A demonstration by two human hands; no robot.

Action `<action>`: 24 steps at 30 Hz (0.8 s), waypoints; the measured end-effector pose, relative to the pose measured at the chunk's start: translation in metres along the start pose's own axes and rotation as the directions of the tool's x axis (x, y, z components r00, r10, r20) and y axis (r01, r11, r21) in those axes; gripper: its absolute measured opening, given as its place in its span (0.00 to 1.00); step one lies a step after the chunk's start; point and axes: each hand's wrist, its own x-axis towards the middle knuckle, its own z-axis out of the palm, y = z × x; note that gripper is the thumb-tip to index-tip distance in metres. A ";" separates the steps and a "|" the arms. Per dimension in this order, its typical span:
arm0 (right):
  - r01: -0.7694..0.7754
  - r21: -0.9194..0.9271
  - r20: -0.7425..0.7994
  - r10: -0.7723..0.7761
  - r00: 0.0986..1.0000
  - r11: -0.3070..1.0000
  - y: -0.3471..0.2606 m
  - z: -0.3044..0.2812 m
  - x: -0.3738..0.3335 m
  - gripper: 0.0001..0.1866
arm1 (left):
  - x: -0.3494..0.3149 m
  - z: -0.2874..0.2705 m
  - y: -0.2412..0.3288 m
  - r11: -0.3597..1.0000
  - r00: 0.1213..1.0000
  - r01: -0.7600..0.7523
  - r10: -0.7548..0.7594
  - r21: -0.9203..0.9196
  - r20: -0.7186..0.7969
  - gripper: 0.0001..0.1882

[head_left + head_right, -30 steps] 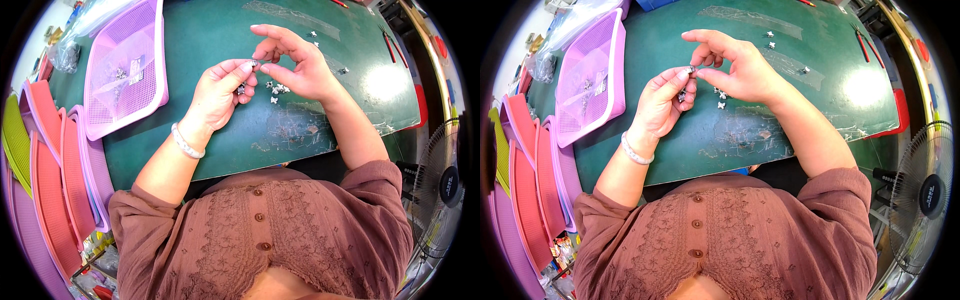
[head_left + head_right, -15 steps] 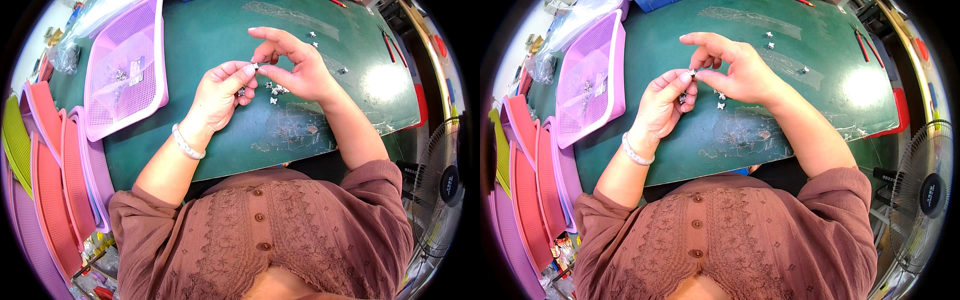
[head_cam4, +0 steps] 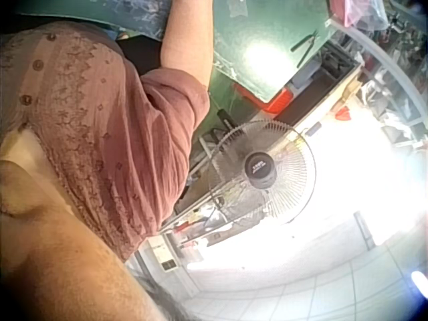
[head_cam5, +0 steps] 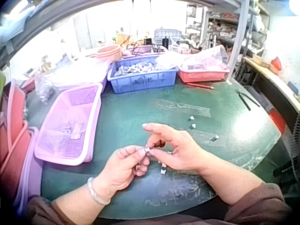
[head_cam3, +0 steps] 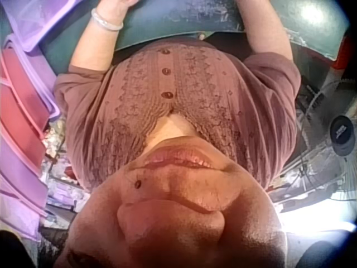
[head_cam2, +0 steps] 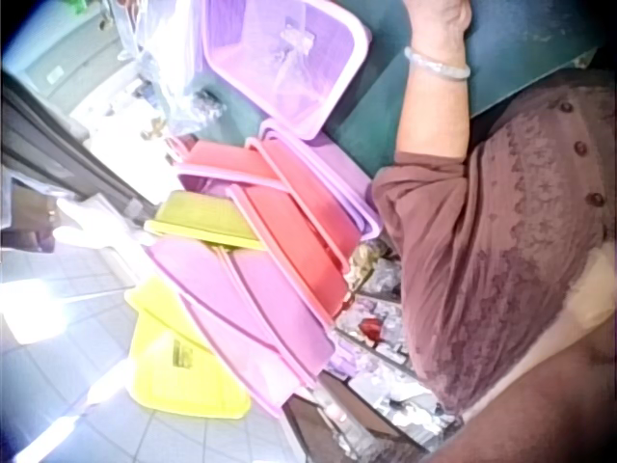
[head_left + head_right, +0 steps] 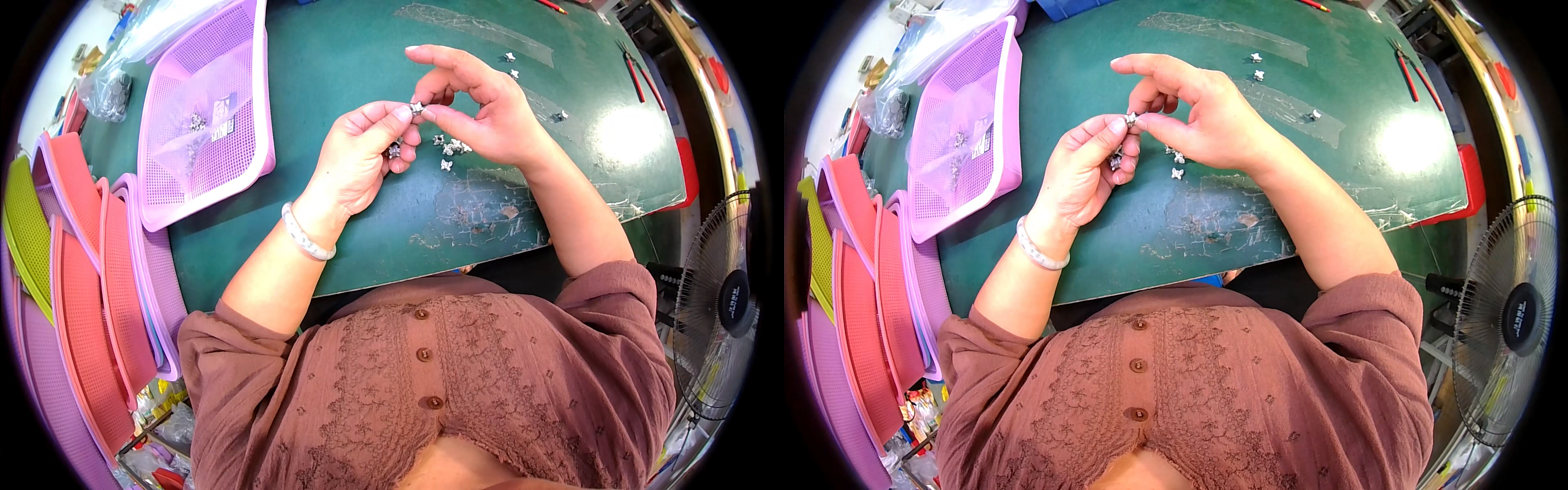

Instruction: The person assembles small silver-colored metal components by hand, joining two pieces together and placing them on the table. They then gather the assembled pieces and place them into a plastic bag.

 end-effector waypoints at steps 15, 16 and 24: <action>-0.032 0.014 0.005 0.031 0.999 0.999 0.000 0.000 0.000 0.26 | 0.000 0.000 0.001 1.000 1.000 0.002 -0.002 0.024 -0.015 0.07; -0.039 0.015 0.007 0.039 0.999 0.999 0.000 0.000 0.000 0.26 | 0.000 0.000 0.001 1.000 1.000 0.000 0.001 0.029 -0.016 0.07; -0.191 0.191 0.104 0.174 0.979 0.963 -0.001 -0.003 -0.001 0.26 | -0.001 0.000 0.000 0.999 1.000 -0.009 0.010 0.043 -0.018 0.09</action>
